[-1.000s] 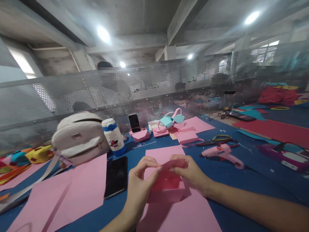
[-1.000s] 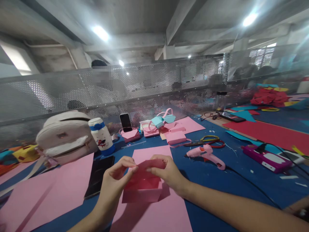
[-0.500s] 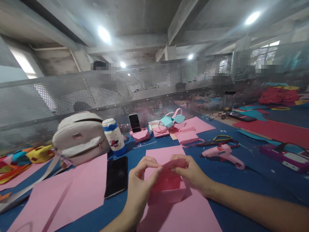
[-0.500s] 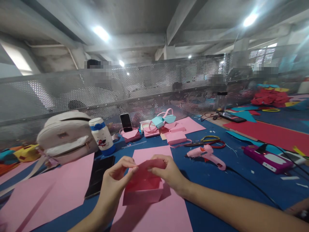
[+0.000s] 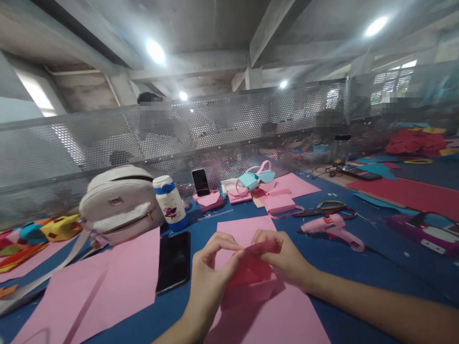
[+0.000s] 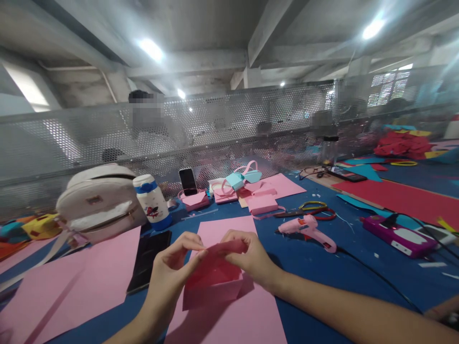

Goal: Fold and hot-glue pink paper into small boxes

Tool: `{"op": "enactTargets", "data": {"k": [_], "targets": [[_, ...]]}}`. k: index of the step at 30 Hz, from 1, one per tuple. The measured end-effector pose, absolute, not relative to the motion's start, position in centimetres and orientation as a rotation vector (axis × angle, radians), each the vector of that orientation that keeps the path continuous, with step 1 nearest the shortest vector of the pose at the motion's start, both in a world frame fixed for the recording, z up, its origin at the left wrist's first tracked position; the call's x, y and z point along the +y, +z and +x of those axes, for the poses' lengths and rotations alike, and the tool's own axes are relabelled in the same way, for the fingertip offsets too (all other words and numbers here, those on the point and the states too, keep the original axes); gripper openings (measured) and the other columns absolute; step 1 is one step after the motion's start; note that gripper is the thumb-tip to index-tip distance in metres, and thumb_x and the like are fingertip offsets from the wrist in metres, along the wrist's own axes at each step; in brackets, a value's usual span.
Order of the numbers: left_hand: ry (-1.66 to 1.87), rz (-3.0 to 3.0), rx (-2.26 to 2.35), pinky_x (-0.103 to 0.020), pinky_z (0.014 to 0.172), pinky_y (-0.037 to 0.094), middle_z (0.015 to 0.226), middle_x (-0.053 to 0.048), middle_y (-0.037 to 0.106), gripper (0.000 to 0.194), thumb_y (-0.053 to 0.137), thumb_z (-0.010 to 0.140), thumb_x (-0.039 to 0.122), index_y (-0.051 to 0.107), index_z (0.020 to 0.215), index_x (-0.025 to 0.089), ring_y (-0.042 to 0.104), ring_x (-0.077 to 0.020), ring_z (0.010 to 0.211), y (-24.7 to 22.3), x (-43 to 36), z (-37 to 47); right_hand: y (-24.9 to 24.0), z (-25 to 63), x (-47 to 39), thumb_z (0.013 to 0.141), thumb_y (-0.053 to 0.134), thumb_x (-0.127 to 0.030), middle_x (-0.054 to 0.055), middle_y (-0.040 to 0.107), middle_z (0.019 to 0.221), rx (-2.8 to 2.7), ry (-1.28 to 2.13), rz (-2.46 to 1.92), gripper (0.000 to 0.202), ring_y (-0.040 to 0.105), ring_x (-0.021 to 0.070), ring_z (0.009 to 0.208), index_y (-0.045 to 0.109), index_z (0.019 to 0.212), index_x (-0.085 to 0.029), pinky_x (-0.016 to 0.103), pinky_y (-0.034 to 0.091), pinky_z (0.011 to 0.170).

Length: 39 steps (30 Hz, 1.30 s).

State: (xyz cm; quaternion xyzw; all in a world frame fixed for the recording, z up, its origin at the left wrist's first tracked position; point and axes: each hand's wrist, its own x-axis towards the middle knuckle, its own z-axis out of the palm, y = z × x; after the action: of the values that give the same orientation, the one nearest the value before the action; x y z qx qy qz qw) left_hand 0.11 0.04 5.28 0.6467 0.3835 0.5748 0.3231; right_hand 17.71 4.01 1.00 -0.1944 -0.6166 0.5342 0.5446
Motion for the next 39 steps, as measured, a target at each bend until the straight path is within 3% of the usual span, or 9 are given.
{"op": "enactTargets", "data": {"k": [18, 26, 39], "targets": [[1.48, 1.893, 1.034, -0.028, 0.076, 0.042, 0.08, -0.001, 0.062, 0.008, 0.072, 0.082, 0.022, 0.072, 0.074, 0.022, 0.059, -0.0172, 0.081, 6.2, -1.3, 0.6, 1.1, 17.7, 3.5, 0.08, 0.077, -0.023, 0.0, 0.06, 0.073, -1.545, 1.214, -0.399, 0.012, 0.053, 0.013, 0.069, 0.07, 0.072, -0.017, 0.024, 0.04, 0.065], [1.463, 1.999, 0.982, -0.027, 0.072, 0.046, 0.078, -0.002, 0.063, 0.008, 0.072, 0.081, 0.018, 0.072, 0.074, 0.021, 0.062, -0.0166, 0.077, 6.2, -1.2, 0.4, 1.0, 17.8, 3.5, 0.081, 0.077, -0.025, 0.0, 0.061, 0.075, -1.57, 1.201, -0.405, 0.011, 0.055, 0.0127, 0.07, 0.072, 0.074, -0.018, 0.024, 0.041, 0.066], [1.51, 2.123, 0.987, -0.032, 0.072, 0.046, 0.077, -0.002, 0.066, 0.009, 0.072, 0.081, 0.018, 0.071, 0.072, 0.021, 0.063, -0.0189, 0.076, 6.2, -1.6, 0.6, 1.3, 17.6, 3.1, 0.079, 0.078, -0.037, 0.001, 0.06, 0.073, -1.599, 1.169, -0.429, 0.023, 0.055, 0.0151, 0.069, 0.069, 0.07, -0.018, 0.027, 0.044, 0.066]]}}
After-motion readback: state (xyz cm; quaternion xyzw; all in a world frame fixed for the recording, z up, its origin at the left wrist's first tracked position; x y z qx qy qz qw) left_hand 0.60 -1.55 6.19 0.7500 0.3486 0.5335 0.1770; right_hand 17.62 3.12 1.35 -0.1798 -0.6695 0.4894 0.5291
